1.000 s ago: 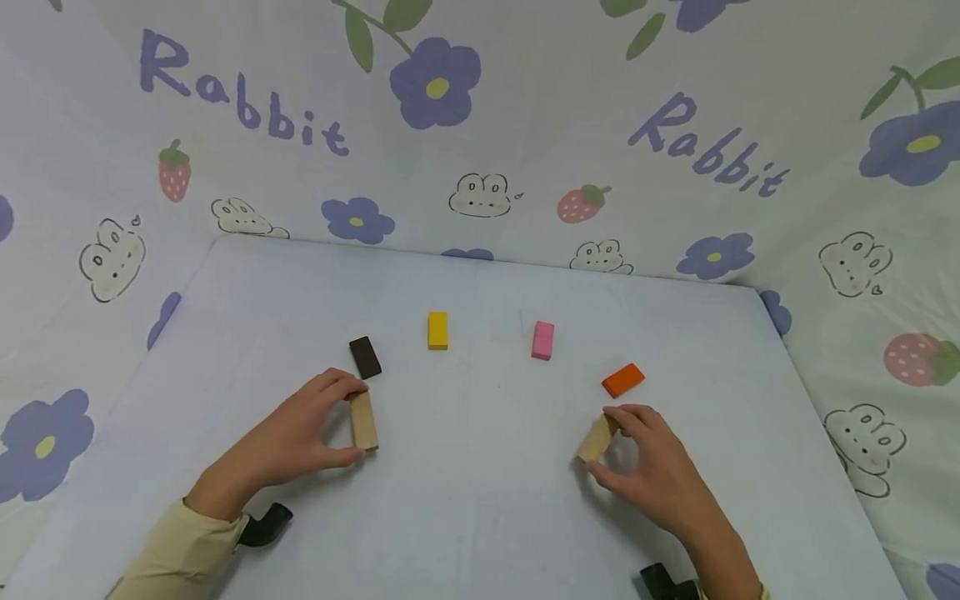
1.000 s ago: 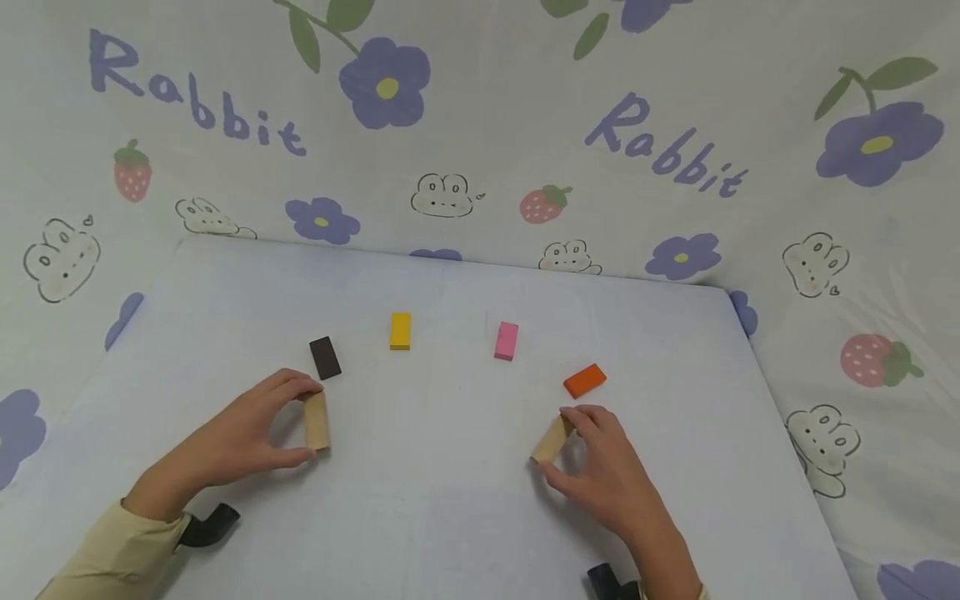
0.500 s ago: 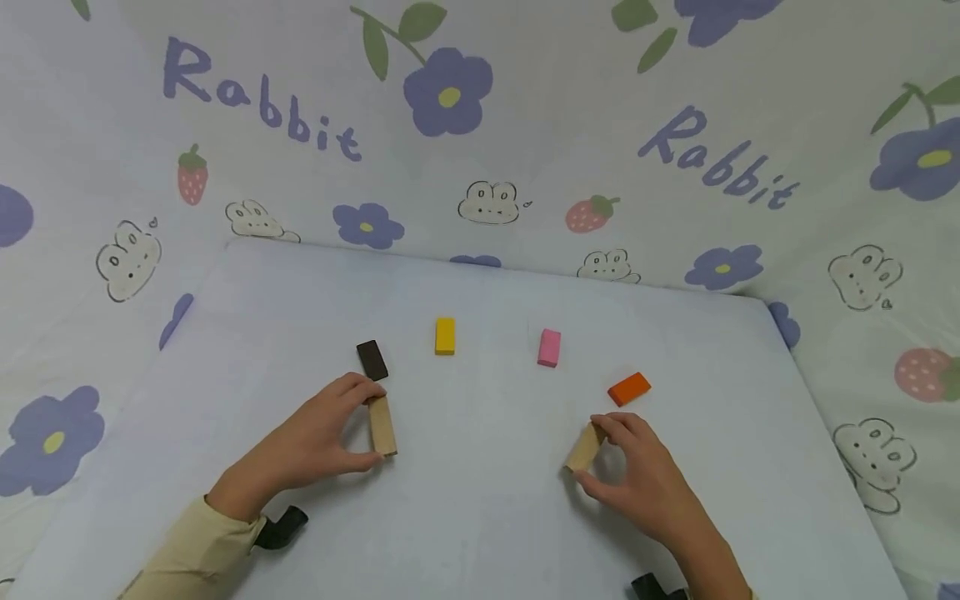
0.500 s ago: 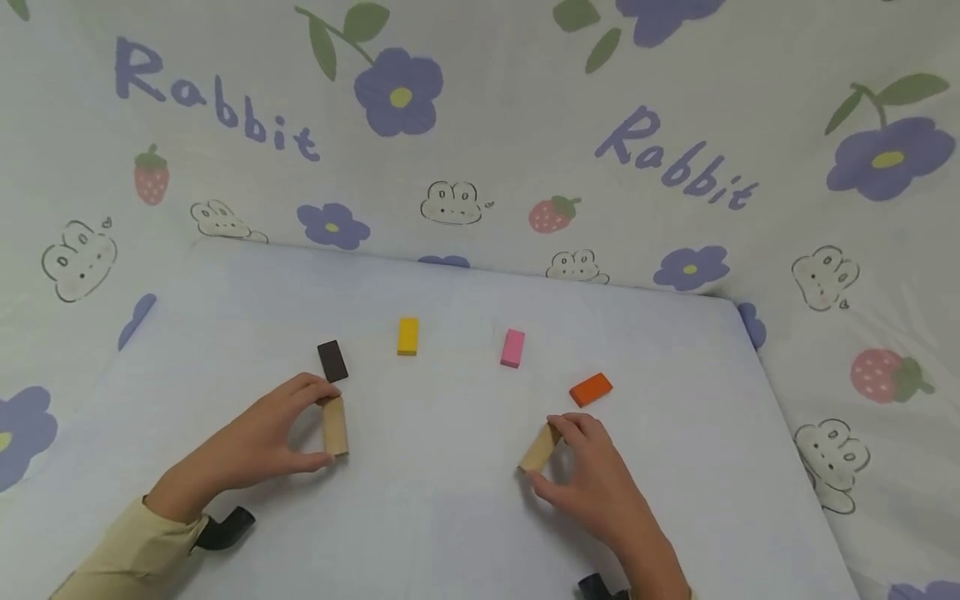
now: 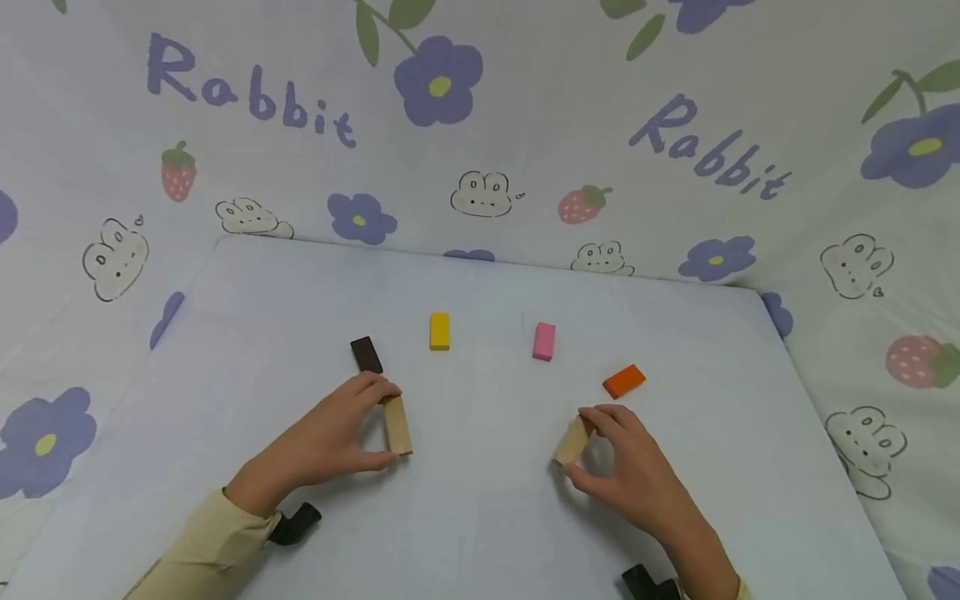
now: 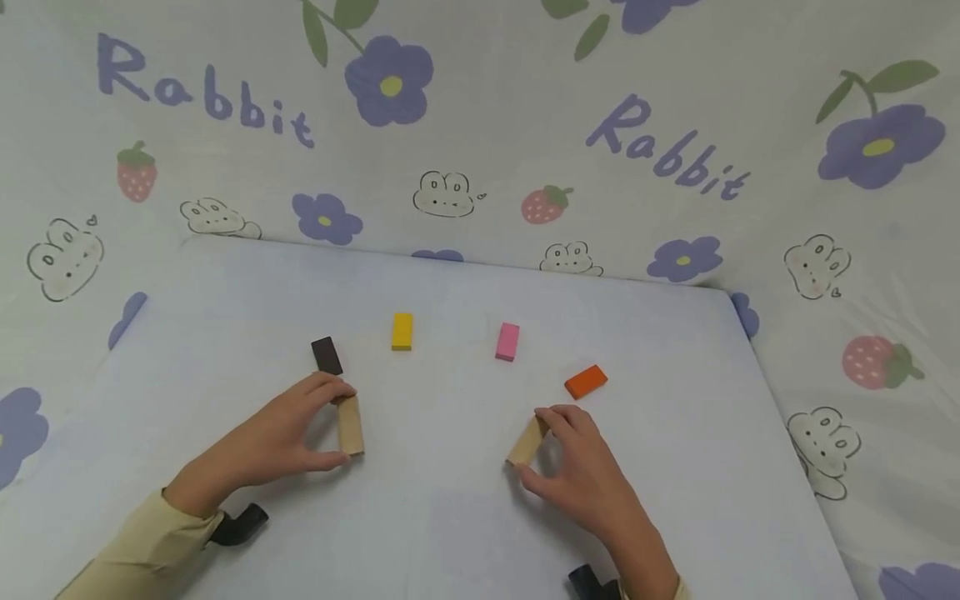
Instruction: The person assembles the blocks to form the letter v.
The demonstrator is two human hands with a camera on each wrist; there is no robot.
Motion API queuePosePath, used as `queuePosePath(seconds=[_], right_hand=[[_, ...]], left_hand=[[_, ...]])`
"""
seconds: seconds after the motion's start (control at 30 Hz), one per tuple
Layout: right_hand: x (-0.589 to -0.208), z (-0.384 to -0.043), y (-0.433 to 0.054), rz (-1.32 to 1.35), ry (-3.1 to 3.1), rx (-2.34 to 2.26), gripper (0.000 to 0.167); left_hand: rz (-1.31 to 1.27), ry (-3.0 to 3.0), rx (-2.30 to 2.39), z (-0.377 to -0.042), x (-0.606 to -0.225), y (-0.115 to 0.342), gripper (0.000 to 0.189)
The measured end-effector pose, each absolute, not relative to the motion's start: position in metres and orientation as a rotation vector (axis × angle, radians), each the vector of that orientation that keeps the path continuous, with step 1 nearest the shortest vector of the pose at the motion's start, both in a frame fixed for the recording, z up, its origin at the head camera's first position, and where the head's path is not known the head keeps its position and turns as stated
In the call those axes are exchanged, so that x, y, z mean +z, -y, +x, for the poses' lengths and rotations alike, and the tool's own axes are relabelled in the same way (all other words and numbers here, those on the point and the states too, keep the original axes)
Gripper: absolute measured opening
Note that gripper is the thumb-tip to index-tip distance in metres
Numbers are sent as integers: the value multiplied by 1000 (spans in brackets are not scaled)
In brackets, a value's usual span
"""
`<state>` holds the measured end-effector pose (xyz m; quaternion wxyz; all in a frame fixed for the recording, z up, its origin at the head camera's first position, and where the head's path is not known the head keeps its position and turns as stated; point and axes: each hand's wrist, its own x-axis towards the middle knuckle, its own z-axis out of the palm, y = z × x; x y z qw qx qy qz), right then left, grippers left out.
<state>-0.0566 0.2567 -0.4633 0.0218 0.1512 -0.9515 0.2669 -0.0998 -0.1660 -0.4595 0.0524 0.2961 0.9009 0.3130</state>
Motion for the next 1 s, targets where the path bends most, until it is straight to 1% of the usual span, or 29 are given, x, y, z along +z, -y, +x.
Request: queuePosePath(seconds=[0.4,1.0], right_hand=[[-467,-58,-247,496,2960,857,69],[-464,-61,-242,509,2969,818,72]], left_hand=[[917,-2721,978,-100,-464,147,74],[962,-2730,950,-102,-464,135,73]])
